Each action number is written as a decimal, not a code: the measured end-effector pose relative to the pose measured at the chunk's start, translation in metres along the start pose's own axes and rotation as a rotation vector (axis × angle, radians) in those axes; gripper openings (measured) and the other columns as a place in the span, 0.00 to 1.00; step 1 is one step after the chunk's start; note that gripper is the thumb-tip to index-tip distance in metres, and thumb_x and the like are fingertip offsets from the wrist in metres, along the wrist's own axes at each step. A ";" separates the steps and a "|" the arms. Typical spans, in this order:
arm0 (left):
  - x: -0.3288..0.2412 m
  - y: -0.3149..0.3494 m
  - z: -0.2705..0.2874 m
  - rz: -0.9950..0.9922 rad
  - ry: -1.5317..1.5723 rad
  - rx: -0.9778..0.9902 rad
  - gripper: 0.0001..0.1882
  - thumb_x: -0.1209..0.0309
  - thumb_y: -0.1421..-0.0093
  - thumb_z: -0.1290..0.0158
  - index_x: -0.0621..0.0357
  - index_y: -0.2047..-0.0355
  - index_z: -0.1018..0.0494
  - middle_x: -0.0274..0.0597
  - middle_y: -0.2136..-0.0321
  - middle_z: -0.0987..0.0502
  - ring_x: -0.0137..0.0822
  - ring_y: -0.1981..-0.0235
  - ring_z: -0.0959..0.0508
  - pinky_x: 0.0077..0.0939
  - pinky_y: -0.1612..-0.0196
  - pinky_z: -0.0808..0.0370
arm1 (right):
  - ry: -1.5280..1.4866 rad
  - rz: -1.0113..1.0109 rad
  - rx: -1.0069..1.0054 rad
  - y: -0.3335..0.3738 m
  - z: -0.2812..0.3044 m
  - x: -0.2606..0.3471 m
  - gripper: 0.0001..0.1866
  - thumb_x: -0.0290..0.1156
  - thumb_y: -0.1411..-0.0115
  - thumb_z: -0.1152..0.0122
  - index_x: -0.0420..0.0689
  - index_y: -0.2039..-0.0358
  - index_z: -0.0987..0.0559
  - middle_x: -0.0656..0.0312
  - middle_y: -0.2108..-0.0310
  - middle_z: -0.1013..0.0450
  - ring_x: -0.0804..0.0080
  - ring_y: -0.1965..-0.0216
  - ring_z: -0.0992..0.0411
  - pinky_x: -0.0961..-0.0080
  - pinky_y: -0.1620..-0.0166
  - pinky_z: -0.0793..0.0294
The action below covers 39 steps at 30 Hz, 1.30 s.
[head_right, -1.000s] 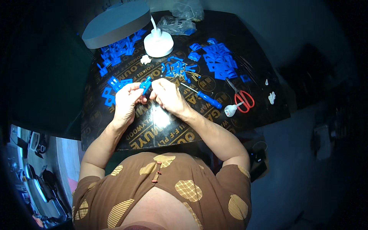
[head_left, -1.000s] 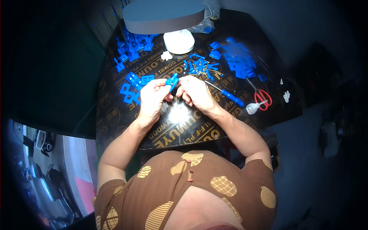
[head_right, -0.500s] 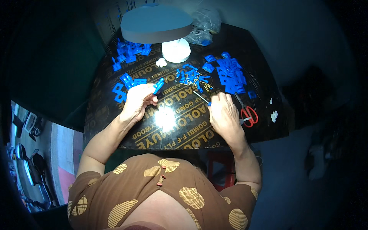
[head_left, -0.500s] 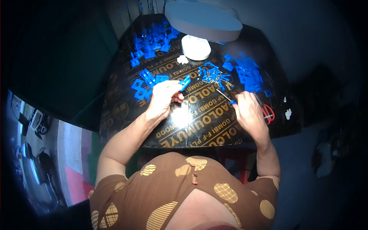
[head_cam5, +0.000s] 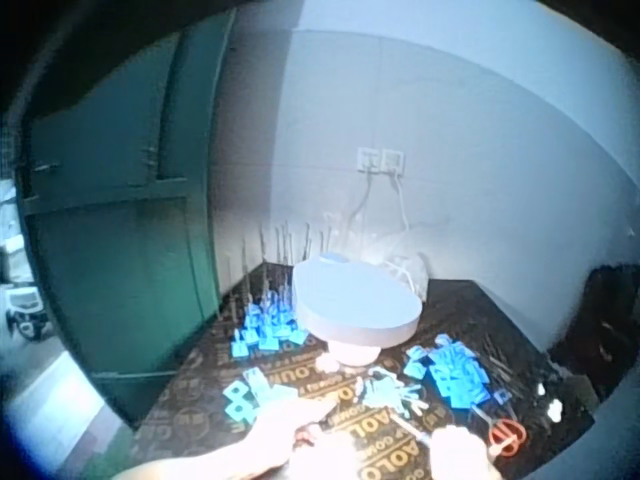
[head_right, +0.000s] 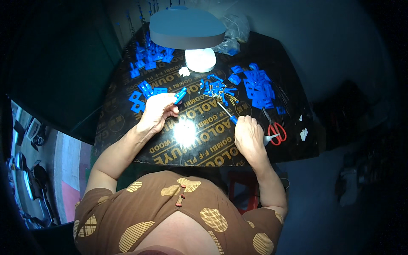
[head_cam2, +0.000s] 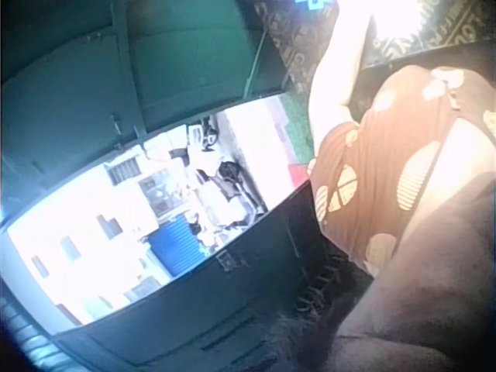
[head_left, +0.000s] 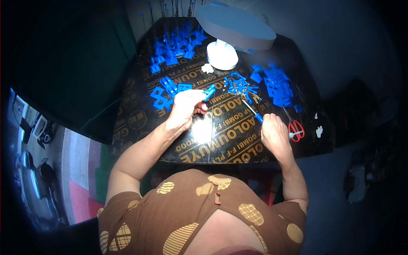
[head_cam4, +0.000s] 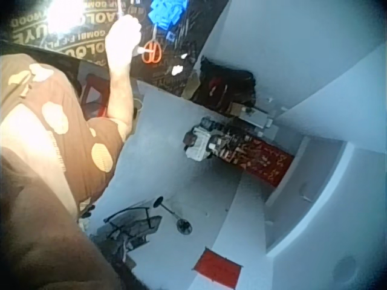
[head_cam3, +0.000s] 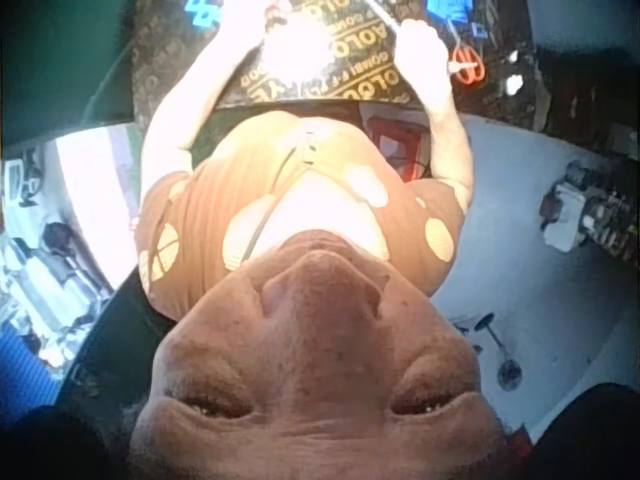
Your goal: The person assembles small electronic components into blue plastic housings using a screwdriver and glue.
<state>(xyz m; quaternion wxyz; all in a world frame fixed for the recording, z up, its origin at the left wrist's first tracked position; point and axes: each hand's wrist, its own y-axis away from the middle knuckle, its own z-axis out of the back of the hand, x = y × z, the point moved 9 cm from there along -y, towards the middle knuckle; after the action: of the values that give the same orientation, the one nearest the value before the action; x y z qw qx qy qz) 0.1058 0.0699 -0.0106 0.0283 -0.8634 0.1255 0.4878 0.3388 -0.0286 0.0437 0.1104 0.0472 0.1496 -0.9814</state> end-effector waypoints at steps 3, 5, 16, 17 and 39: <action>-0.001 0.000 0.001 0.001 0.003 -0.004 0.07 0.72 0.42 0.43 0.64 0.67 0.26 0.38 0.78 0.24 0.27 0.81 0.23 0.20 0.77 0.24 | -0.168 -0.128 0.046 0.001 0.002 -0.002 0.06 0.23 0.44 0.49 0.36 0.66 0.32 0.46 0.74 0.28 0.46 0.72 0.26 0.56 0.67 0.25; -0.001 -0.001 0.002 0.006 0.001 -0.012 0.07 0.72 0.42 0.43 0.64 0.67 0.26 0.38 0.78 0.24 0.27 0.81 0.23 0.20 0.77 0.24 | -0.253 -0.153 0.056 -0.002 0.012 0.003 0.08 0.26 0.40 0.50 0.36 0.63 0.33 0.44 0.75 0.27 0.45 0.74 0.25 0.55 0.70 0.26; 0.002 -0.001 0.003 0.025 -0.013 0.027 0.09 0.72 0.41 0.44 0.65 0.63 0.25 0.39 0.73 0.23 0.28 0.78 0.23 0.22 0.74 0.24 | -1.559 -0.494 -0.147 0.021 -0.021 0.013 0.10 0.24 0.36 0.51 0.41 0.54 0.32 0.67 0.74 0.32 0.89 0.80 0.40 0.92 0.78 0.41; 0.003 -0.002 0.004 0.023 -0.012 0.024 0.09 0.72 0.41 0.44 0.65 0.63 0.25 0.39 0.73 0.23 0.28 0.78 0.23 0.22 0.74 0.24 | -1.559 -0.491 -0.144 0.022 -0.022 0.016 0.10 0.24 0.36 0.51 0.41 0.54 0.32 0.67 0.74 0.32 0.89 0.80 0.40 0.92 0.78 0.41; -0.005 0.005 -0.005 -0.046 -0.185 0.010 0.08 0.75 0.41 0.46 0.67 0.62 0.27 0.37 0.79 0.24 0.25 0.81 0.25 0.16 0.76 0.28 | -2.058 -0.374 -0.785 0.037 -0.019 0.017 0.17 0.34 0.40 0.38 0.39 0.56 0.30 0.62 0.73 0.33 0.82 0.79 0.38 0.85 0.78 0.38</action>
<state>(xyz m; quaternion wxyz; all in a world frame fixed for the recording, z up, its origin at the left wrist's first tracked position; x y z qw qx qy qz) 0.1063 0.0655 -0.0037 0.0552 -0.8173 0.1047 0.5640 0.3325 -0.0605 0.0128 0.0396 -0.8494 0.2913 -0.4384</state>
